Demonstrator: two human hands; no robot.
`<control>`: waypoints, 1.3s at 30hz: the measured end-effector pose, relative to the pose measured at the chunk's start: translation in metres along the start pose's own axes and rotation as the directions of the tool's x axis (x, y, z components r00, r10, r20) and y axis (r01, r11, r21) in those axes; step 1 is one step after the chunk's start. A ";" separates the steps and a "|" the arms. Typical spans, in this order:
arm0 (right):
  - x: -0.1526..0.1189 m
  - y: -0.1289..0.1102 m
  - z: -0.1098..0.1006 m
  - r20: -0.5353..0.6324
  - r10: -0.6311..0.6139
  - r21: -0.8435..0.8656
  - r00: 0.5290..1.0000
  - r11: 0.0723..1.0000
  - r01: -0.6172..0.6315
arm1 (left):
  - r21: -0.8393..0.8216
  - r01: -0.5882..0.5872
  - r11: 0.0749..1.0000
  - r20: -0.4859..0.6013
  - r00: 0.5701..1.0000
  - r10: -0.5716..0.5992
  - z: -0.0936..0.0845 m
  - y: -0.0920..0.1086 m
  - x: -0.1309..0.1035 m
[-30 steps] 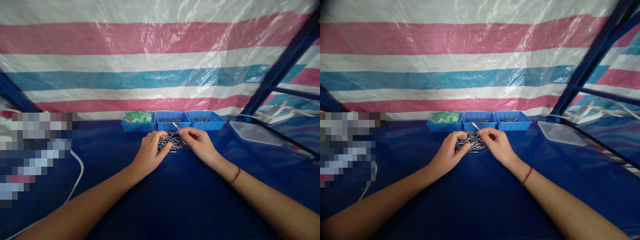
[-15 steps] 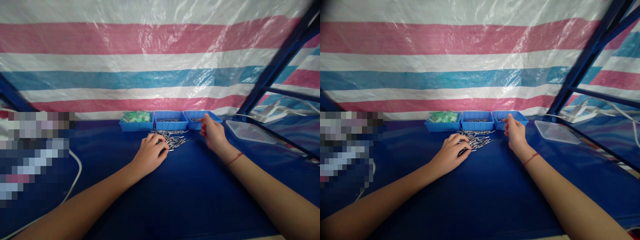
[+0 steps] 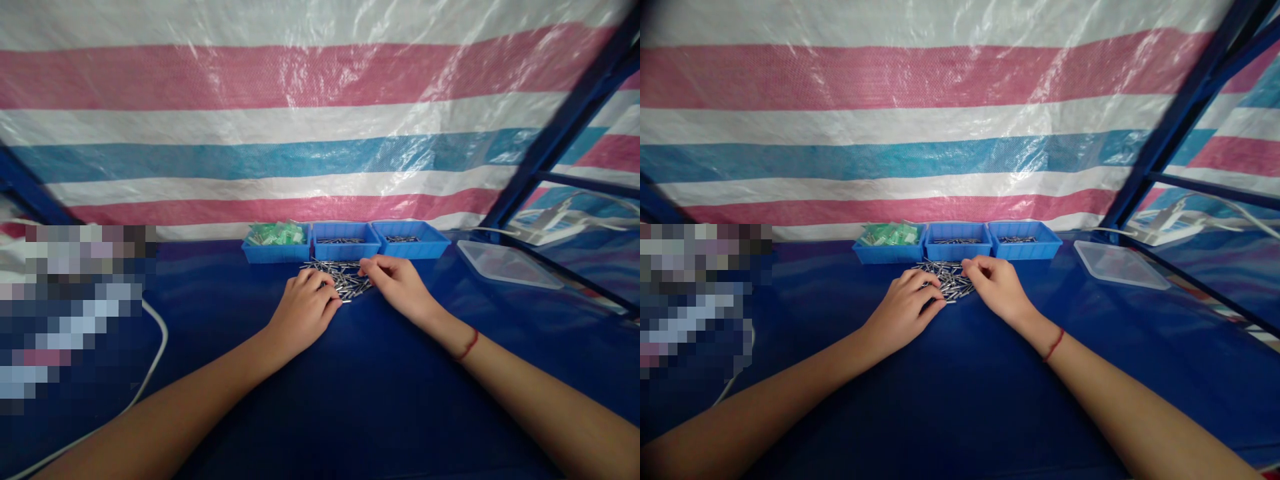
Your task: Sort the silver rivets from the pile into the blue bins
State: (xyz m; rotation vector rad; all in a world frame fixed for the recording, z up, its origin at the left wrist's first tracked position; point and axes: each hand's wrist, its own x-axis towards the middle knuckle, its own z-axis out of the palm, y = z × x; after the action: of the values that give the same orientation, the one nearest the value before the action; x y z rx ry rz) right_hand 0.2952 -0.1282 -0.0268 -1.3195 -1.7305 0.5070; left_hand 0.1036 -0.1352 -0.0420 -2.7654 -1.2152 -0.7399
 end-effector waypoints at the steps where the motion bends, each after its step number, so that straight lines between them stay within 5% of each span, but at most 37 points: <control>1: -0.001 -0.001 0.001 0.005 -0.011 -0.012 1.000 1.000 0.011 | 0.004 -0.003 1.000 0.009 1.000 0.003 0.000 0.000 0.000; 5: -0.004 -0.003 0.003 0.107 -0.115 -0.050 0.988 0.991 0.121 | 0.027 -0.009 1.000 0.011 1.000 0.009 -0.001 0.000 -0.001; 13: -0.011 -0.010 0.004 0.288 -0.388 -0.141 0.876 0.887 0.439 | 0.041 0.025 0.999 -0.027 0.999 -0.023 0.001 -0.001 -0.002; 22: -0.011 -0.011 0.005 0.292 -0.275 -0.004 0.916 0.957 0.289 | -0.379 -0.013 0.925 -0.149 0.988 -0.047 -0.003 -0.003 0.002; 39: -0.013 -0.012 0.009 0.302 -0.254 -0.010 0.919 0.963 0.270 | -0.429 -0.023 0.903 -0.233 0.969 -0.086 -0.003 -0.004 0.000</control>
State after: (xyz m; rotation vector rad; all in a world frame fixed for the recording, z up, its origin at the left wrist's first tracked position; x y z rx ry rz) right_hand 0.2816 -0.1426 -0.0283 -1.0607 -2.1470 0.5299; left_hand 0.0994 -0.1331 -0.0401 -2.8513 -1.1654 -1.4701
